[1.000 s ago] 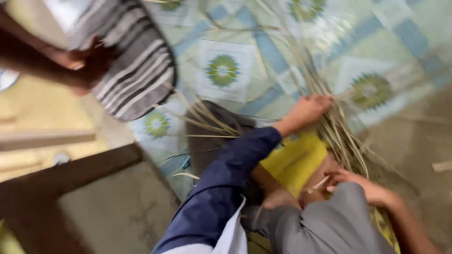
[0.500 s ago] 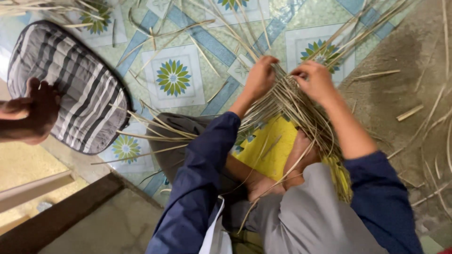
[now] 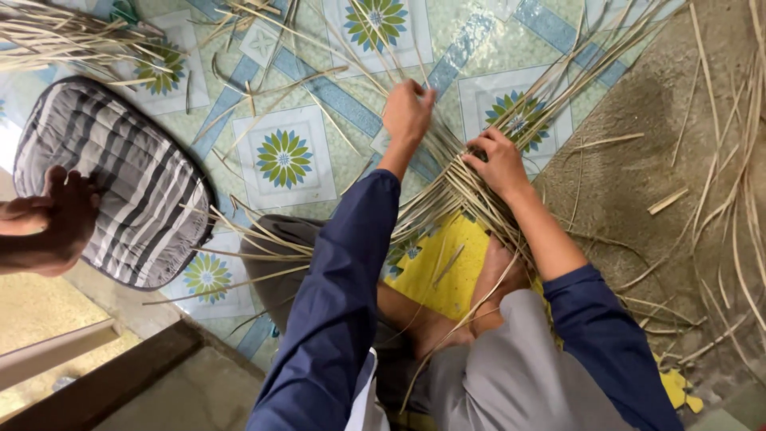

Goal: Weave thin strips of material together on the floor to create a mat

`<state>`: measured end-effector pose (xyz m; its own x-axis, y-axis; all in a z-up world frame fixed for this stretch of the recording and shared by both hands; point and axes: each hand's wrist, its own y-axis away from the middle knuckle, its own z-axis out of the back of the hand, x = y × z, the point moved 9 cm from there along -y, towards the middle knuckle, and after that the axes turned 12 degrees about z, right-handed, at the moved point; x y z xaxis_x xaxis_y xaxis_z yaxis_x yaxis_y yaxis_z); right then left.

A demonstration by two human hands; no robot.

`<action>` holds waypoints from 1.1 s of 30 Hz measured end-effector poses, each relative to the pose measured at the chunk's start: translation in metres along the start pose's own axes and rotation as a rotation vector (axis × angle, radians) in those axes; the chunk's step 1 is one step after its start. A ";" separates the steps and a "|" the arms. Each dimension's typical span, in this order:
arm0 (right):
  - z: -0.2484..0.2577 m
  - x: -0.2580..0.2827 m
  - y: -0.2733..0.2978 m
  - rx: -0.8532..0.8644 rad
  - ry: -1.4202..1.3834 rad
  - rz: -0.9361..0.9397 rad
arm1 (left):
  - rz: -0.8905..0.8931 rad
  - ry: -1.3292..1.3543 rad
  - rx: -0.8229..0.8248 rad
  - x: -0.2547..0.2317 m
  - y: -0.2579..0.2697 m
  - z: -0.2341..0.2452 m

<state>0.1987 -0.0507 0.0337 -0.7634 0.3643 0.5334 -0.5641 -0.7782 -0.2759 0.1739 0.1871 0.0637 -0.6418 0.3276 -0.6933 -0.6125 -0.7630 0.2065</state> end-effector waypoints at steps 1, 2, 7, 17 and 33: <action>0.000 0.000 0.000 0.009 -0.007 -0.007 | -0.004 -0.086 0.075 -0.004 0.001 -0.009; -0.001 0.001 0.003 0.020 -0.016 -0.015 | -0.006 -0.174 0.152 -0.006 0.005 -0.019; 0.003 -0.002 0.001 0.009 -0.059 -0.016 | -0.030 -0.264 0.132 0.017 -0.005 -0.059; 0.008 0.002 -0.006 0.040 -0.094 -0.014 | 0.009 0.077 0.206 0.020 0.024 -0.053; 0.010 0.010 -0.011 -0.004 -0.042 0.033 | -1.088 1.099 0.797 -0.151 0.366 0.255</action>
<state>0.2000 -0.0431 0.0500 -0.7681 0.3165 0.5567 -0.5399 -0.7875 -0.2972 -0.0716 0.0004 0.4204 0.5627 -0.2953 -0.7721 -0.7909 0.0795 -0.6067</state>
